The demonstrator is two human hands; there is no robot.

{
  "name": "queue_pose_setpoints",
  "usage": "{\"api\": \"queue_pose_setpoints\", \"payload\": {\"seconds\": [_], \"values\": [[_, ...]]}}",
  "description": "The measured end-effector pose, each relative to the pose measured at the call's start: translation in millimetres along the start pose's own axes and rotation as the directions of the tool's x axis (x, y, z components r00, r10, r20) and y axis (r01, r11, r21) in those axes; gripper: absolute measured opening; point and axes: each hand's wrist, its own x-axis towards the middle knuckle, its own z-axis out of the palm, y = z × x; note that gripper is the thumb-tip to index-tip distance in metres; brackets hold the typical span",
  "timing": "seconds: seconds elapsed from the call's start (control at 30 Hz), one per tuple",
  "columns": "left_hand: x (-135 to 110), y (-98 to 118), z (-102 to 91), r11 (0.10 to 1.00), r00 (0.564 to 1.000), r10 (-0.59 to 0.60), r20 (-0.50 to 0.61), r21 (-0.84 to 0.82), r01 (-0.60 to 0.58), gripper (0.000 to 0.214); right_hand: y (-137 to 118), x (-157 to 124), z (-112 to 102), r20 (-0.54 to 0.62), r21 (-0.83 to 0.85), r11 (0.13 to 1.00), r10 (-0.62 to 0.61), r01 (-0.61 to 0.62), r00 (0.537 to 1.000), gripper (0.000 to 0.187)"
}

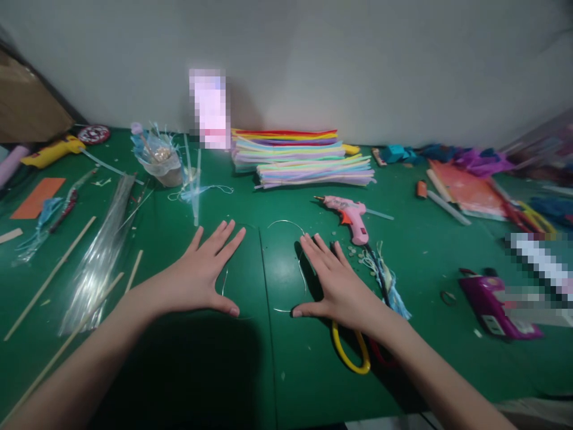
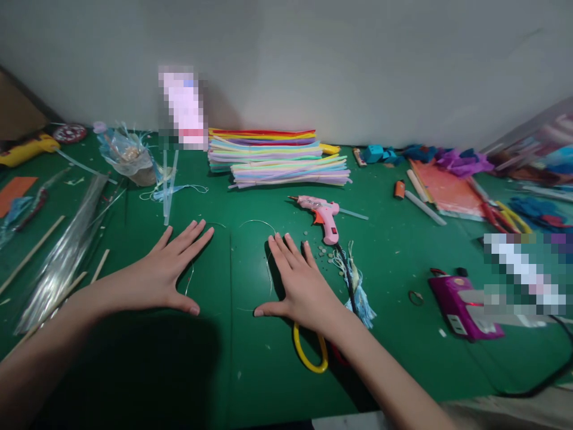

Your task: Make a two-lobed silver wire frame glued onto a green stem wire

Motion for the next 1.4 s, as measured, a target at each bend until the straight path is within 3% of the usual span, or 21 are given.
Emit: {"api": "queue_pose_setpoints", "payload": {"seconds": [1.0, 1.2, 1.3, 1.4], "values": [[3, 11, -1.5, 0.999, 1.000, -0.017, 0.003, 0.029, 0.017, 0.141, -5, 11, 4, -0.019, -0.040, 0.999, -0.013, 0.012, 1.000, 0.136], [2, 11, -10.5, 0.999, 1.000, -0.014, -0.021, 0.042, 0.015, 0.137, -7, 7, -2, -0.028, -0.002, 1.000, -0.013, 0.013, 1.000, 0.135], [-6, 23, -14.2, 0.998, 1.000, 0.016, -0.025, 0.055, -0.015, 0.118, -13, -9, -11, -0.036, 0.037, 0.999, -0.027, 0.028, 0.999, 0.118], [-13, 45, -5.0, 0.994, 0.997, 0.073, -0.017, 0.083, -0.071, 0.075, -22, -33, -13, -0.046, 0.043, 0.996, -0.073, 0.075, 0.996, 0.085]]}}
